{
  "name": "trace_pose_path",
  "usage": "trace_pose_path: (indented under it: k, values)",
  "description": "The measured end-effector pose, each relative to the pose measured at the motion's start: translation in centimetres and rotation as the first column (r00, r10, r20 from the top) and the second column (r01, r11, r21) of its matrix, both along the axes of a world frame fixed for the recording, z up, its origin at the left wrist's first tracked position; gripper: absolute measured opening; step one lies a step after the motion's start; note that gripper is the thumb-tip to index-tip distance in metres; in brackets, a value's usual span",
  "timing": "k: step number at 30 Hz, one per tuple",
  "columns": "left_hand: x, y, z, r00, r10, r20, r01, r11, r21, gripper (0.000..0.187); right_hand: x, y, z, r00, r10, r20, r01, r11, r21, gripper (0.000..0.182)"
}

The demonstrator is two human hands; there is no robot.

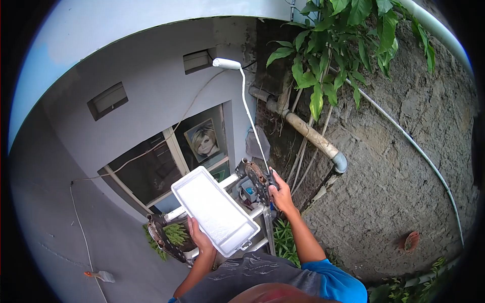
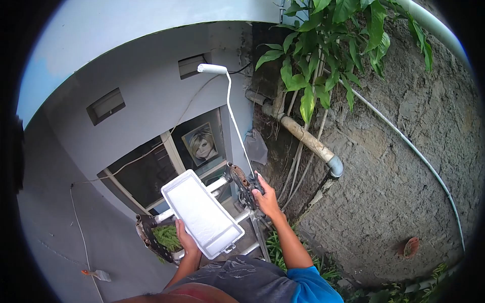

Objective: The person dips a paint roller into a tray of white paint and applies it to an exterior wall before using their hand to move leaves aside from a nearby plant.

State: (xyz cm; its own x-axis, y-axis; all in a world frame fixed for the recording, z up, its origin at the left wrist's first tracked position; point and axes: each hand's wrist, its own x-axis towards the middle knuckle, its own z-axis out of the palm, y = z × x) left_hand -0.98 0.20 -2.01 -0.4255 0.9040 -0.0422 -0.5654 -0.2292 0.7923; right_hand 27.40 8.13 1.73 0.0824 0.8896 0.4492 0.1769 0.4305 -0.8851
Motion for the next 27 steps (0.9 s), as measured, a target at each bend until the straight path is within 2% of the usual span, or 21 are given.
trace_pose_path:
  k: [4, 7, 10, 13, 15, 17, 21, 25, 27]
  values:
    - [0.2, -0.3, 0.8, 0.999, 0.050, -0.011, -0.051, 0.998, -0.039, 0.052, 1.2, -1.0, 0.6, 0.970, 0.087, -0.229, -0.121, 0.983, -0.140, 0.057]
    - [0.1, -0.6, 1.2, 0.999, 0.019, 0.042, -0.018, 1.000, -0.021, 0.053, 1.4, -1.3, 3.2, 0.959, 0.026, -0.282, -0.061, 0.991, -0.115, 0.051]
    - [0.0, -0.5, 0.9, 0.999, 0.011, 0.035, -0.010, 1.000, -0.030, 0.054, 2.7, -0.8, 4.2, 0.984, -0.030, -0.177, 0.014, 0.996, -0.091, 0.052]
    - [0.1, -0.5, 1.2, 0.998, 0.063, -0.021, -0.065, 0.995, -0.080, 0.054, 4.3, -2.4, 6.5, 0.978, 0.018, -0.207, -0.040, 0.994, -0.103, 0.052]
    - [0.2, -0.5, 1.6, 0.999, 0.054, 0.004, -0.054, 0.995, -0.084, 0.054, 5.9, -3.7, 8.1, 0.994, 0.001, -0.112, -0.013, 0.994, -0.105, 0.050]
    - [0.3, -0.7, 1.8, 1.000, -0.004, 0.023, 0.004, 1.000, -0.001, 0.055, 8.0, -5.1, 9.2, 0.999, -0.025, -0.028, 0.021, 0.990, -0.143, 0.048]
    - [0.5, -0.6, 2.0, 0.998, 0.051, 0.028, -0.049, 0.996, -0.068, 0.054, 11.3, -9.3, 12.9, 0.981, -0.037, 0.191, 0.077, 0.975, -0.209, 0.048]
    - [0.5, -0.6, 2.5, 1.000, 0.027, 0.014, -0.026, 0.995, -0.092, 0.055, 13.9, -13.3, 16.8, 0.878, 0.055, 0.475, 0.079, 0.963, -0.258, 0.048]
    - [0.4, -0.2, 1.5, 0.998, 0.043, 0.036, -0.039, 0.996, -0.084, 0.054, 14.7, -14.7, 18.2, 0.765, 0.140, 0.629, 0.045, 0.962, -0.268, 0.044]
